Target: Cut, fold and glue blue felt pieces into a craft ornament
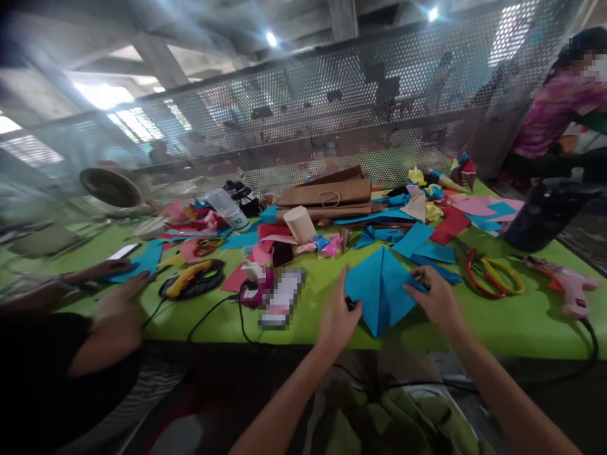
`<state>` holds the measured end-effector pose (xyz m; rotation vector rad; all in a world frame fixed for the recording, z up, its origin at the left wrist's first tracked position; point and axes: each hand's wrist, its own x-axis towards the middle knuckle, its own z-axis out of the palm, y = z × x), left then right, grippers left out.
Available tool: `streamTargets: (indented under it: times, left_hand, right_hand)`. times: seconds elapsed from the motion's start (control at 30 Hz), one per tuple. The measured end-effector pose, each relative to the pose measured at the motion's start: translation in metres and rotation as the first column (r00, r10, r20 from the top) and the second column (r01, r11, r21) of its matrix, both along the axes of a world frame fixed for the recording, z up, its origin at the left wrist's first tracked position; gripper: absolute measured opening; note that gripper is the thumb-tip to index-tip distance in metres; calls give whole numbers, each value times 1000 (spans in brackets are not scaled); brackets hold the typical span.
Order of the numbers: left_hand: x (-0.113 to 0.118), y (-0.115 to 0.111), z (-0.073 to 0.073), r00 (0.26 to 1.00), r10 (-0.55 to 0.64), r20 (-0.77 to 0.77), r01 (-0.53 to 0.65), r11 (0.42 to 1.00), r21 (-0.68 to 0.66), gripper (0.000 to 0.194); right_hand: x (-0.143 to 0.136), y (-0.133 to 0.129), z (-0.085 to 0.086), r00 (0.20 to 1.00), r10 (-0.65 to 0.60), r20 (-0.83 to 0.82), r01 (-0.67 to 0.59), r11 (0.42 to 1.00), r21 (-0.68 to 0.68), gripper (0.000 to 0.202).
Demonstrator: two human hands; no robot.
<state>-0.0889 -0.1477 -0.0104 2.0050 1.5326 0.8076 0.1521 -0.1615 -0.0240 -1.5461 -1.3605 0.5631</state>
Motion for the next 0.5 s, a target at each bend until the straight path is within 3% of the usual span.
streamTargets:
  times: [0.07,0.2,0.27,0.37,0.5]
  left_hand:
    - [-7,-3,0,972,-28,-235,46,996,73,73]
    - [-18,-2,-1,868,-16,-496,172,947,270,61]
    - [-24,2,-2,830,-131,-543,326,902,281,56]
    - [-32,6,-4,752,-375,-542,531,831,162,53]
    - [-39,-1,5,760,-465,-454,548,834,63,58]
  right_hand:
    - [4,-3,-9,994,72,82,-72,997,-2,49]
    - [14,-11,-14,949,277,153,-265,960,-90,34]
    - [22,-16,-10,912,369,181,-348,928,-135,35]
    - [34,-24,-2,844,479,241,-445,877,-181,50]
    - [41,-32,-4,801,484,352,-444,875,-194,69]
